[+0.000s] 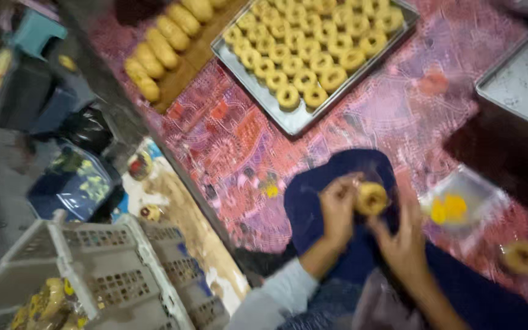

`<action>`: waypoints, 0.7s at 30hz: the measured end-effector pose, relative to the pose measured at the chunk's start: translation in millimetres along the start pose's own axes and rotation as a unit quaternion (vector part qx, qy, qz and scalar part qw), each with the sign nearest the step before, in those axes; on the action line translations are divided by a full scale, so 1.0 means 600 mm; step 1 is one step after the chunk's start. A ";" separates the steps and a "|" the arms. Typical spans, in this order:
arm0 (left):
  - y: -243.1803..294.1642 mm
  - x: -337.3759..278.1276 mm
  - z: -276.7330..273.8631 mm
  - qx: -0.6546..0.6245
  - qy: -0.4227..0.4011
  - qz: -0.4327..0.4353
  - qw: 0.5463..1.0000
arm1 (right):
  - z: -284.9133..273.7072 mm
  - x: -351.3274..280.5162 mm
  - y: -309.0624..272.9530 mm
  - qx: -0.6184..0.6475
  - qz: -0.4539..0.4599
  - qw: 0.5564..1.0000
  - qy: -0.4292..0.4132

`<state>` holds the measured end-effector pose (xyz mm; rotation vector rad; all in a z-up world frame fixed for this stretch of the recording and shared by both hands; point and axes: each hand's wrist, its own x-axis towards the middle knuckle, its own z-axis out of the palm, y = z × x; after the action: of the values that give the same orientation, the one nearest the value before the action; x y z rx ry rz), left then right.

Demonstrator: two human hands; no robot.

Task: The person sits on the floor and repeatedly picks up donuts from a tray, places them into small plastic bags, and sets the filled bags aside. The person handles donuts one at a time and uses both hands to open and close the bags.

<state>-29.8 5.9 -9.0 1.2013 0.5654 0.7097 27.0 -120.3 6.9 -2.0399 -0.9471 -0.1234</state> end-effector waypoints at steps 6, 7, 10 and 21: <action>0.008 -0.058 0.001 0.092 0.012 0.038 0.995 | 0.032 -0.060 0.088 0.308 0.322 0.884 -0.142; -0.001 -0.030 -0.008 0.139 0.028 0.040 0.989 | 0.048 -0.052 0.106 0.311 0.330 0.876 -0.166; -0.037 0.003 -0.016 -0.029 -0.056 -0.161 0.985 | 0.061 -0.033 0.139 0.187 0.157 0.965 -0.100; -0.058 0.022 -0.043 0.083 -0.133 -0.078 0.985 | 0.009 -0.007 0.087 0.373 0.268 0.887 -0.055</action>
<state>-33.2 25.0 -49.4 1.3652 0.4958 0.3659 57.3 -136.5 -33.0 -1.5032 -0.3576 0.5784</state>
